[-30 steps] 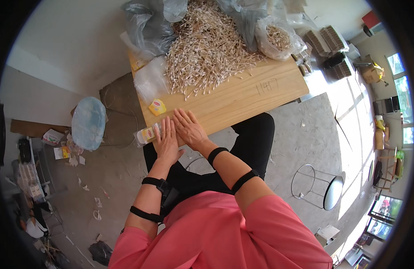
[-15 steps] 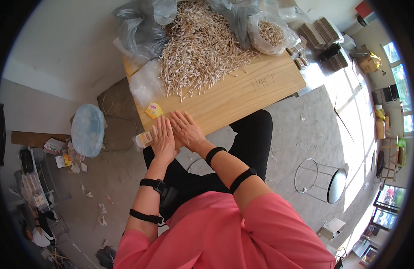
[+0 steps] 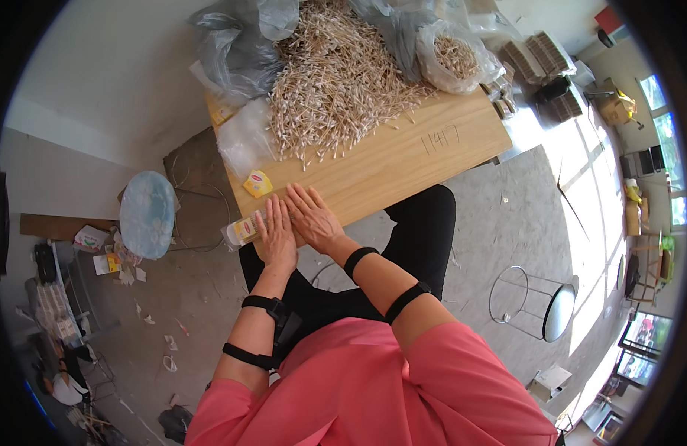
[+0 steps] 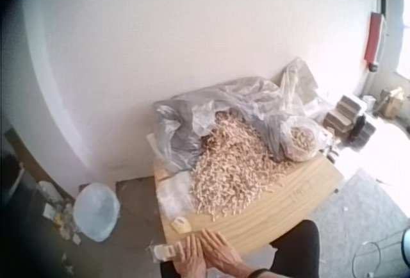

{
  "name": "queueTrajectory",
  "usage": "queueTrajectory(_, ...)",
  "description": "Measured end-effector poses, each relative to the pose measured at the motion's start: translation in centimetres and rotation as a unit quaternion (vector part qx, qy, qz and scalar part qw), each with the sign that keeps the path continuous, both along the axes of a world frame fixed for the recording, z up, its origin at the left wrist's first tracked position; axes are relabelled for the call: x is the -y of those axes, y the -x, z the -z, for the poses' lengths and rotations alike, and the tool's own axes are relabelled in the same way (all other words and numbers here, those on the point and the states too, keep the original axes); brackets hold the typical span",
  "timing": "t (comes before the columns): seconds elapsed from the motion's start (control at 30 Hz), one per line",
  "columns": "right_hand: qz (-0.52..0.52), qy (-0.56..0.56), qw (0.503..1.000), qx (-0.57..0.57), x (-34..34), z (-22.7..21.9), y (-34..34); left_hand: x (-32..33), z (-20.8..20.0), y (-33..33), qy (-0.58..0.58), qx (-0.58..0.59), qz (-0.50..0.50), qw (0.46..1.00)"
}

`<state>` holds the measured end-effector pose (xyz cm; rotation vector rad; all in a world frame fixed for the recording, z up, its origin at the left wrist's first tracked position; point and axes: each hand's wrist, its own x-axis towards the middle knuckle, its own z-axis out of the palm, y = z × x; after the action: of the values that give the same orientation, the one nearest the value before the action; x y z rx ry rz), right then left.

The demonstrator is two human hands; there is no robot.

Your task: Packaging cotton swabs into small plastic bags.

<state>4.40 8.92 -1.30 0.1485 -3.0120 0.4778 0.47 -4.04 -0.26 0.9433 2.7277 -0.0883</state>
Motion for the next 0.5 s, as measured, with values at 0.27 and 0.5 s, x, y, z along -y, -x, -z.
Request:
queueTrajectory(0.27, 0.011, -0.011, 1.000, 0.006, -0.1, 0.7, -0.3, 3.0, -3.0, -0.3, -0.115, 0.067, -0.002, 0.991)
queueTrajectory(0.5, 0.004, -0.012, 1.000, 0.004, 0.5, 0.0, 0.0, 8.9, -1.6, 1.5, -0.207, -0.011, -0.048, 0.977)
